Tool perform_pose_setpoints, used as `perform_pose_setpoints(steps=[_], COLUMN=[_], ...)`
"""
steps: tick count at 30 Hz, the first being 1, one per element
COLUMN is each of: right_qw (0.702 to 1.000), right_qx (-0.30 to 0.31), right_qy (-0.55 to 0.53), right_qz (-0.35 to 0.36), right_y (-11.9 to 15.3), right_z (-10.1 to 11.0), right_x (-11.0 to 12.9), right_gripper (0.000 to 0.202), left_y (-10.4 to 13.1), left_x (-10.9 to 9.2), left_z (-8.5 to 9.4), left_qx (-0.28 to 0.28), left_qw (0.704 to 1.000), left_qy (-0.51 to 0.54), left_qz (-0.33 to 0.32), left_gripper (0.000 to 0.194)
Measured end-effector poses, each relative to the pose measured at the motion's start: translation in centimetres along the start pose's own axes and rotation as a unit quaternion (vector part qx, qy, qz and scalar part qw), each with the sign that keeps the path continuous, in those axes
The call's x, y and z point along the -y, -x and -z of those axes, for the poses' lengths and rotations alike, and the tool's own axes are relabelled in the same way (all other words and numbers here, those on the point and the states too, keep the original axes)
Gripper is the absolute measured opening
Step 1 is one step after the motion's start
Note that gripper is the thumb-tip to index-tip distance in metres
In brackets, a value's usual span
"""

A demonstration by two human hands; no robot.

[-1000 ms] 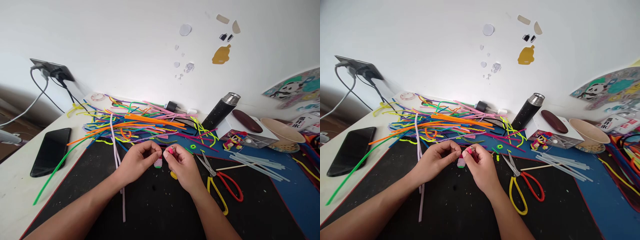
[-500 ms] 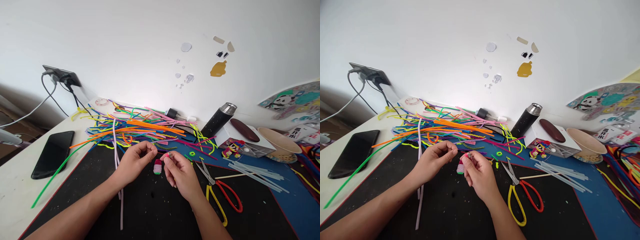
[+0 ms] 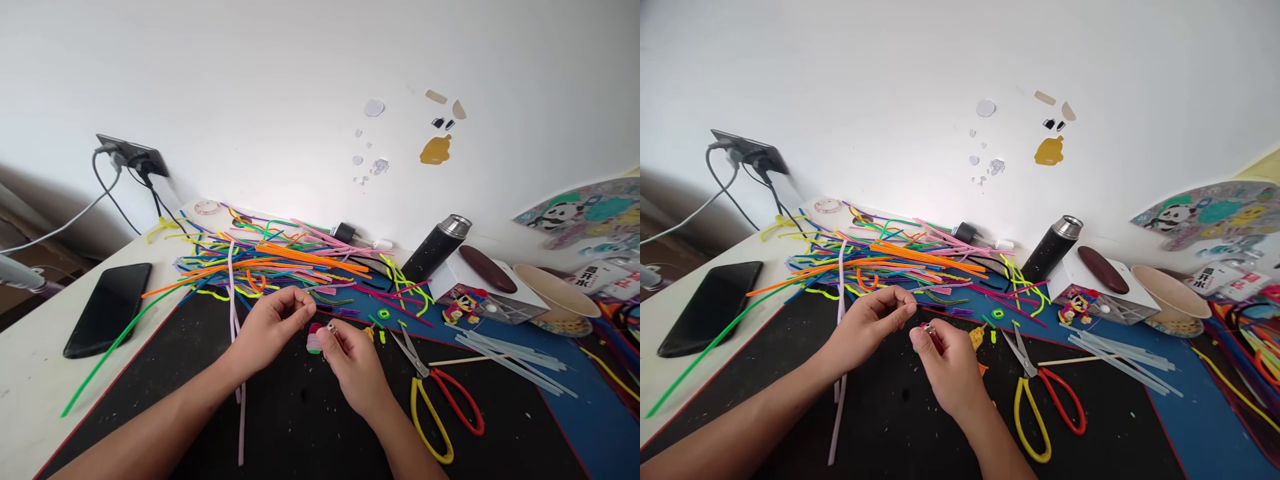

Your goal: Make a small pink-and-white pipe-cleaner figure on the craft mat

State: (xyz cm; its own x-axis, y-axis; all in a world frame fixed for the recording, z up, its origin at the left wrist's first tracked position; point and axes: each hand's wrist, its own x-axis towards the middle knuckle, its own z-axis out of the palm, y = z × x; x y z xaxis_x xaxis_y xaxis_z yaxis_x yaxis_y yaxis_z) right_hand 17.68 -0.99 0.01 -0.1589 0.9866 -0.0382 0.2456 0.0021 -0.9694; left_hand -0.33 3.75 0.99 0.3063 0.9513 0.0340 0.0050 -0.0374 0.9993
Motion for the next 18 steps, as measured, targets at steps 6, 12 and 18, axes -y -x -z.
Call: perform_pose_setpoints(steps=[6,12,18], right_qw=[0.996,0.995,0.994], right_qx=[-0.029,-0.031,-0.030], right_qy=[0.080,0.098,0.100], right_qz=[0.017,0.016,0.005], right_y=[0.1,0.2,0.1], right_z=[-0.4,-0.7,-1.1], right_x=[0.3,0.7,0.8], right_gripper=[0.051,0.045,0.040], left_y=[0.1,0.4,0.4], left_x=[-0.2,-1.0,-1.1], left_z=[-0.2,-0.6,-0.6], left_qx=[0.003,0.012,0.009], left_qw=[1.000,1.000,0.999], left_qy=[0.013,0.023,0.031], left_qz=[-0.002,-0.003,-0.005], left_gripper=[0.035,0.036,0.037])
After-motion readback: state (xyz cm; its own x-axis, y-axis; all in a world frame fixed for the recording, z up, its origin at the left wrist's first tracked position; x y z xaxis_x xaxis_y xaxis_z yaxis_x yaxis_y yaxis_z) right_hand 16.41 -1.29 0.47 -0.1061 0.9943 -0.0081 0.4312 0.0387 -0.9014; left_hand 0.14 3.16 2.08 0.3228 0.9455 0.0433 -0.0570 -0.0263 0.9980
